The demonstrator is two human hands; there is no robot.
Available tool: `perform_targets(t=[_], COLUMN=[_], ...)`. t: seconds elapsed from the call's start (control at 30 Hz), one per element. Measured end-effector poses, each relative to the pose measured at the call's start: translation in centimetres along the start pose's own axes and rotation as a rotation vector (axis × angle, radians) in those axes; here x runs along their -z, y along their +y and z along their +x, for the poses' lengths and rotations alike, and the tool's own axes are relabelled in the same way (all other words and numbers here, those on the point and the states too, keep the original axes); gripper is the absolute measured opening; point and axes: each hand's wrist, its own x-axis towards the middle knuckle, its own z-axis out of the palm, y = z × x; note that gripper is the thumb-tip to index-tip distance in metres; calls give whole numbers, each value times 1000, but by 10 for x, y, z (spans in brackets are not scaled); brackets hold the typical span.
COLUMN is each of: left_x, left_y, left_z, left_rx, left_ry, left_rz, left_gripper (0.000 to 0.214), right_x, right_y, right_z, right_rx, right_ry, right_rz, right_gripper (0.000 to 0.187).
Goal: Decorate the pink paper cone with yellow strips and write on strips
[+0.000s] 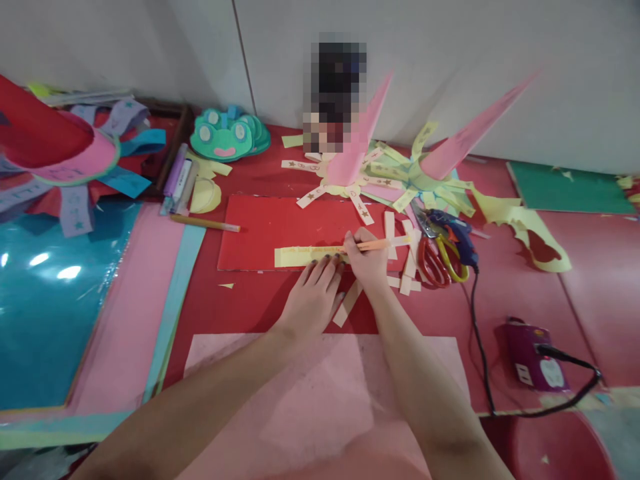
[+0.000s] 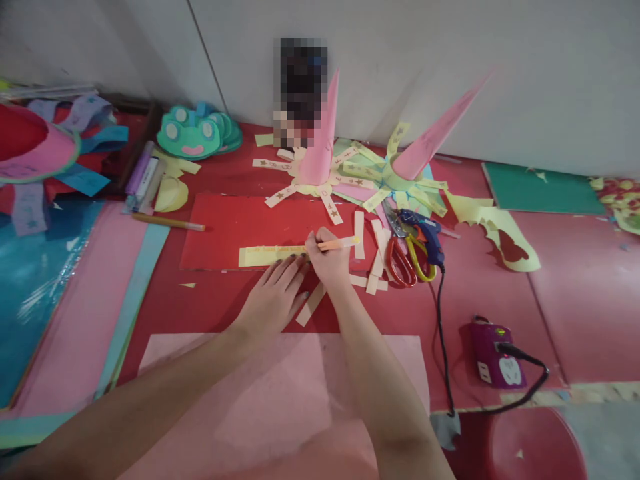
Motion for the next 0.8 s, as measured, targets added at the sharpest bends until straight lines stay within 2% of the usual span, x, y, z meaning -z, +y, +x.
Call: perform_targets(t=[0.17,0.8], left_x=[1,-1], left_y=[0,0], left_z=[0,0], left_rx=[9,-1], left_ry=[-21,-6], left_rz=[-8,-8], left_gripper=[39,40], right_x=[-1,-1], right_y=[-1,-3], right_z=[-1,0], right_rx=[-42,-31], right_ry=[35,37], right_rz=[27,2], right_gripper=[33,33])
